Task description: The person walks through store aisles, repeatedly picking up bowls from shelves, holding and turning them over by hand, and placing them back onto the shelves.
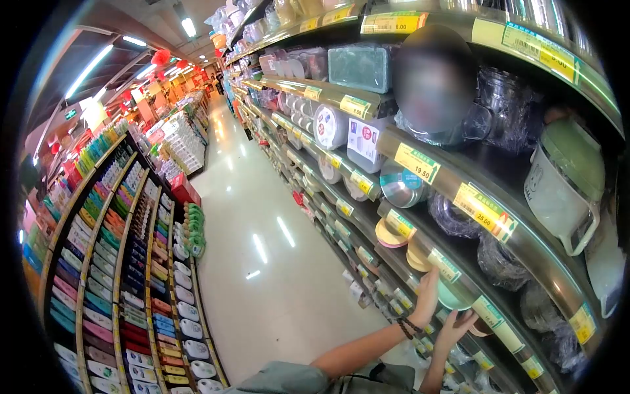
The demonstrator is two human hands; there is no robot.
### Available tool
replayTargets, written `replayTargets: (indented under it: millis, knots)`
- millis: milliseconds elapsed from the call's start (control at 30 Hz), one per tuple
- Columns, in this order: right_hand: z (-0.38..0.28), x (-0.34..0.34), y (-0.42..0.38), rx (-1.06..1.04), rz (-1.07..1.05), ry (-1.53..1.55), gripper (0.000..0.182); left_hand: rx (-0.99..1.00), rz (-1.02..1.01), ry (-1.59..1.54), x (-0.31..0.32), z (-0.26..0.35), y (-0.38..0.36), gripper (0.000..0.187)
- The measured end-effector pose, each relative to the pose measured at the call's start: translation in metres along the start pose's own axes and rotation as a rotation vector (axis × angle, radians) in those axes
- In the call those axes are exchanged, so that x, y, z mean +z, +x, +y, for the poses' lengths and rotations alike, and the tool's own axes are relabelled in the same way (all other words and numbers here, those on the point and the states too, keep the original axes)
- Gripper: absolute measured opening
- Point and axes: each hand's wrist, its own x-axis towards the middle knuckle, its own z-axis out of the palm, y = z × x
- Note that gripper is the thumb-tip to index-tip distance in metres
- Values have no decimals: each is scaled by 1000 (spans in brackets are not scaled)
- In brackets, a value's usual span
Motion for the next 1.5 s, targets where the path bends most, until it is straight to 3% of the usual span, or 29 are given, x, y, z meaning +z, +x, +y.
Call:
replayTargets:
  millis: [167, 400, 533, 567, 800, 867, 900, 933, 1000, 1033, 1067, 1100, 1167, 1233, 1300, 1367, 1467, 1500]
  knots:
    - [25, -11, 18, 48, -16, -121, 48, 135, 60, 99, 4, -36, 15, 58]
    - [15, 4, 23, 137, 11, -273, 47, 319, -195, 149, -17, -41, 22, 47]
    - [18, 12, 33, 115, 98, -209, 46, 554, -272, 476, -25, -45, 31, 36]
    - [22, 13, 34, 108, 113, -183, 45, 671, -177, 489, -20, -46, 26, 31]
    - [8, 14, 40, 87, 29, -300, 39, 712, -119, 622, -20, -46, 20, 32]
    - [7, 17, 40, 46, 95, -307, 38, 804, -106, 622, -21, -37, 18, 32]
    - [4, 15, 41, 94, 59, -266, 39, 623, -160, 718, -29, -30, 15, 33]
    - [3, 12, 40, 90, 70, -230, 40, 719, -35, 641, -31, -29, 5, 35]
    - [-4, 11, 34, 85, 86, -152, 42, 587, -142, 508, -59, -11, -16, 36]
    - [-14, 9, 26, 112, 33, -44, 45, 721, -144, 602, -82, -9, -27, 34]
    - [-21, 13, 16, 34, 44, 3, 44, 704, -159, 630, -108, -3, -49, 33]
    - [-12, 6, 3, -24, 37, -64, 43, 576, -189, 597, -133, 9, -80, 32]
    - [2, -16, -34, -124, -2, -186, 39, 571, -157, 617, -192, 14, -142, 29]
    - [-13, -38, -88, -48, -119, -99, 29, 444, -73, 667, -258, 3, -209, 29]
    - [5, -78, -147, 96, -291, -13, 25, 207, 122, 485, -307, -5, -279, 27]
    - [7, -118, -207, 230, -426, -11, 23, 163, 307, 413, -362, -35, -333, 28]
    - [-19, -171, -294, 477, -464, -190, 19, 87, 472, 331, -386, -14, -396, 26]
    - [-26, -185, -317, 465, -478, -178, 18, 62, 500, 349, -398, -15, -411, 26]
